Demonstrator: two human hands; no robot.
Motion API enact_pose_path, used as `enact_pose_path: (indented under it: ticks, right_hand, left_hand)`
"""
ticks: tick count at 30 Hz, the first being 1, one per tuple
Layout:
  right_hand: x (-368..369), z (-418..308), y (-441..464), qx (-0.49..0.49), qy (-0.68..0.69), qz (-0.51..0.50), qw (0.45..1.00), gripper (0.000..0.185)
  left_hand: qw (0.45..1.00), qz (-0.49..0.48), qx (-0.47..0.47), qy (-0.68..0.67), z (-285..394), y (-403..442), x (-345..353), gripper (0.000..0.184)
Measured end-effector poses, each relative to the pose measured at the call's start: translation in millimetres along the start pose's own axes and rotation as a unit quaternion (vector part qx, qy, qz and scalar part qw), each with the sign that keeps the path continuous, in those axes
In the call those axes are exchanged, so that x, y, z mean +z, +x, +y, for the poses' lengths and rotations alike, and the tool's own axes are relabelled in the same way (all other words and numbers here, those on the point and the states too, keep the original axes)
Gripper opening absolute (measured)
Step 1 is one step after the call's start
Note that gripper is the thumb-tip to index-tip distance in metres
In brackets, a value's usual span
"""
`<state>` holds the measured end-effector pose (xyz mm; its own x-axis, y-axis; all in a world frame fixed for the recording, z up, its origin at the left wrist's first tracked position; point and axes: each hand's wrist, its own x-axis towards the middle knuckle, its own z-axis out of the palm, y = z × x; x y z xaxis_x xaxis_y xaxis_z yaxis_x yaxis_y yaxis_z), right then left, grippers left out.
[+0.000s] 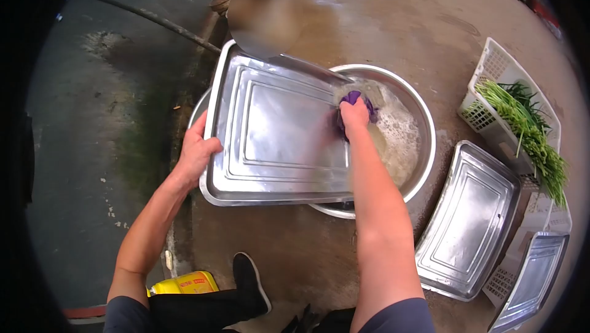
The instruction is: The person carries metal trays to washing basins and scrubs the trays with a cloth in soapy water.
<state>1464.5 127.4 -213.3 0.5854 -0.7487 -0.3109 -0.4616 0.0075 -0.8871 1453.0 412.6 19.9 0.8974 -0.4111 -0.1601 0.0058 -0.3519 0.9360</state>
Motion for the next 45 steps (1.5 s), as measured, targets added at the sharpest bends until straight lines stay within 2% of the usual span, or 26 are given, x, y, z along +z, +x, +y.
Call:
enact_pose_path:
  ticks: [5, 7, 9, 11, 13, 15, 17, 20, 23, 25, 26, 28, 29, 31, 32, 34, 35, 38, 40, 45]
  right_hand:
    - [29, -21, 0, -0.04, 0.038, -0.074, 0.996, 0.053]
    - [40, -23, -8, -0.148, -0.045, -0.017, 0.988, 0.055]
    - [36, -31, -29, -0.209, -0.037, -0.033, 0.977, 0.051]
    - [33, -45, -45, -0.253, -0.007, -0.09, 0.963, 0.046]
    - [40, -61, -68, -0.318, 0.018, -0.09, 0.944, 0.043]
    - [41, -87, -99, -0.315, 0.019, -0.169, 0.934, 0.052]
    - [44, -105, -135, -0.391, 0.022, -0.167, 0.905, 0.056]
    - [54, -110, -164, -0.458, 0.02, -0.217, 0.862, 0.059]
    - [39, -111, -162, -0.453, -0.019, -0.245, 0.857, 0.059]
    - [41, -100, -140, -0.46, -0.033, -0.2, 0.865, 0.06]
    - [45, -91, -126, -0.427, -0.035, -0.172, 0.887, 0.062]
    - [20, -88, -106, -0.279, -0.07, -0.183, 0.94, 0.047]
    - [20, -66, -83, -0.294, -0.08, -0.146, 0.941, 0.045]
    - [4, -25, -49, -0.198, -0.139, -0.135, 0.961, 0.056]
    - [-3, -2, -33, -0.155, -0.155, -0.141, 0.966, 0.055]
    - [-31, 13, -27, -0.118, -0.214, -0.162, 0.956, 0.052]
    - [-35, 26, -20, -0.12, -0.235, -0.163, 0.951, 0.05]
    - [-40, 15, -34, -0.113, -0.273, -0.157, 0.942, 0.048]
    - [-36, 14, -41, -0.112, -0.364, -0.143, 0.913, 0.046]
    - [-64, 5, -80, -0.119, -0.398, -0.175, 0.893, 0.04]
  left_hand:
    - [0.999, -0.016, -0.027, -0.027, -5, -5, -2, 0.072]
    - [0.999, -0.015, -0.025, -0.023, -6, -8, -1, 0.072]
    - [1.0, -0.017, -0.017, -0.02, -3, -7, 0, 0.072]
    - [0.999, -0.024, -0.019, -0.02, 0, -6, 0, 0.071]
    - [0.999, -0.024, -0.007, -0.024, -5, -3, -1, 0.071]
    - [0.999, -0.025, -0.001, -0.045, -7, -1, 0, 0.071]
    - [0.999, -0.035, -0.004, -0.036, -13, 1, -4, 0.072]
    - [0.999, -0.039, -0.006, -0.037, -18, -1, -5, 0.075]
    - [0.999, -0.038, -0.008, -0.033, -12, -6, -4, 0.076]
    - [0.998, -0.052, -0.006, -0.025, -15, -3, -7, 0.075]
    - [0.998, -0.056, -0.01, -0.029, -14, -3, -6, 0.074]
    - [0.998, -0.051, -0.003, -0.033, -13, -4, -4, 0.074]
    - [0.998, -0.05, 0.005, -0.034, -13, -4, -4, 0.075]
    - [0.998, -0.058, -0.004, -0.019, -10, -6, -6, 0.076]
    - [0.998, -0.061, -0.007, -0.012, -7, -8, -5, 0.077]
    - [0.997, -0.075, -0.003, 0.001, -6, -9, -7, 0.081]
    - [0.998, -0.062, 0.015, -0.015, -3, -10, -3, 0.077]
    - [0.996, -0.086, 0.018, -0.001, -6, -5, -7, 0.082]
    - [0.996, -0.082, 0.029, -0.002, -4, -6, -4, 0.081]
    - [0.997, -0.073, 0.035, -0.011, 1, -9, 1, 0.077]
